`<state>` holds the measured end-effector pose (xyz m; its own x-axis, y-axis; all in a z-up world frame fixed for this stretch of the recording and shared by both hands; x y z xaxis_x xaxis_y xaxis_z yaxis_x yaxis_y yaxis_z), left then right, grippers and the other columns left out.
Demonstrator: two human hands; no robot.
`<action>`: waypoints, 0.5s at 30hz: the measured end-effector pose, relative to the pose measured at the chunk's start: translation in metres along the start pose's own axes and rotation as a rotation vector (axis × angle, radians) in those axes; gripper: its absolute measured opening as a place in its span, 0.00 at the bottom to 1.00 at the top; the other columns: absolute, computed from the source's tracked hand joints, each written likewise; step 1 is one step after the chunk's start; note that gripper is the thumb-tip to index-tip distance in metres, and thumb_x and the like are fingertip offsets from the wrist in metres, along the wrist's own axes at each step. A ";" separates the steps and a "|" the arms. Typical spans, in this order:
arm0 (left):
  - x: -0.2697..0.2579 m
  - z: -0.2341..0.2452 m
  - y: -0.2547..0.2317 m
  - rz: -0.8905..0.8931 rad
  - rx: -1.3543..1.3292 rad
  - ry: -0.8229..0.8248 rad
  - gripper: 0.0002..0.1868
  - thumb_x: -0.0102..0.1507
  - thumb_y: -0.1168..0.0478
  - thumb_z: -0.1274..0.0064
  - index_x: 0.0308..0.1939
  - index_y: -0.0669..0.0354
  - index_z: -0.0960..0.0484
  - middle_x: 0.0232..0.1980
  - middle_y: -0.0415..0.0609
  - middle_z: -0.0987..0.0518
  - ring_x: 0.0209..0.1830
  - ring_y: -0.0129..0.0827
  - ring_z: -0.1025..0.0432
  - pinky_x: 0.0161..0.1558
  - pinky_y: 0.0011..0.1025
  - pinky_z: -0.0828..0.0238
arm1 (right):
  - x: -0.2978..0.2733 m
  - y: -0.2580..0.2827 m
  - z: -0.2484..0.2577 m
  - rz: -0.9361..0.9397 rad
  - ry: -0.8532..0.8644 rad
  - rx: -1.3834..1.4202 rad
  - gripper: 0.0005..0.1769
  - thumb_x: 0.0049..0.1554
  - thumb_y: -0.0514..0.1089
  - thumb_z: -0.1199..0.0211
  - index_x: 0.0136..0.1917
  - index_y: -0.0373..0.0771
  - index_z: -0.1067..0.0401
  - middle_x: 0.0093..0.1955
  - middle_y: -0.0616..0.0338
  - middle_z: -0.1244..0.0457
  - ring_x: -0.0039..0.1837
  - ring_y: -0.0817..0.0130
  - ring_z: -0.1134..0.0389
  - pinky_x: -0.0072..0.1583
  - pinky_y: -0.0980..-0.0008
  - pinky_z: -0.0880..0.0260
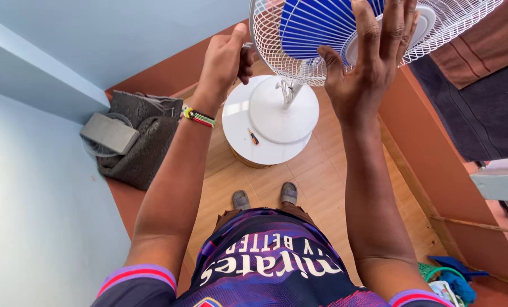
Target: The person reassembles a standing electric fan by hand. They attach the blue fan blades to the motor shaft, secure them with a blue nut, and then fit the front wire grille over the blades, snapping it into place.
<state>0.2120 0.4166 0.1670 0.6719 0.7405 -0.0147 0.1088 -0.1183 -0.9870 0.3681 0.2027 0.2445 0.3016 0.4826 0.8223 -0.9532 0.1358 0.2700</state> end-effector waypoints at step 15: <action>0.000 -0.022 0.022 0.023 -0.588 0.590 0.15 0.77 0.54 0.46 0.40 0.59 0.25 0.29 0.41 0.28 0.27 0.23 0.34 0.33 0.23 0.37 | -0.005 -0.008 0.006 -0.084 -0.004 0.092 0.37 0.63 0.50 0.25 0.79 0.46 0.39 0.84 0.49 0.54 0.87 0.45 0.57 0.83 0.45 0.52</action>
<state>0.2301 0.3991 0.1492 0.9344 0.2847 0.2141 0.3453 -0.5763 -0.7407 0.3745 0.1942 0.2410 0.3807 0.4698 0.7965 -0.9189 0.0959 0.3826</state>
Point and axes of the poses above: each hand's wrist, its own x-axis towards the middle knuckle, its own z-axis out of the back of the hand, y = z × x, the point moved 7 cm from there along x, towards the middle knuckle
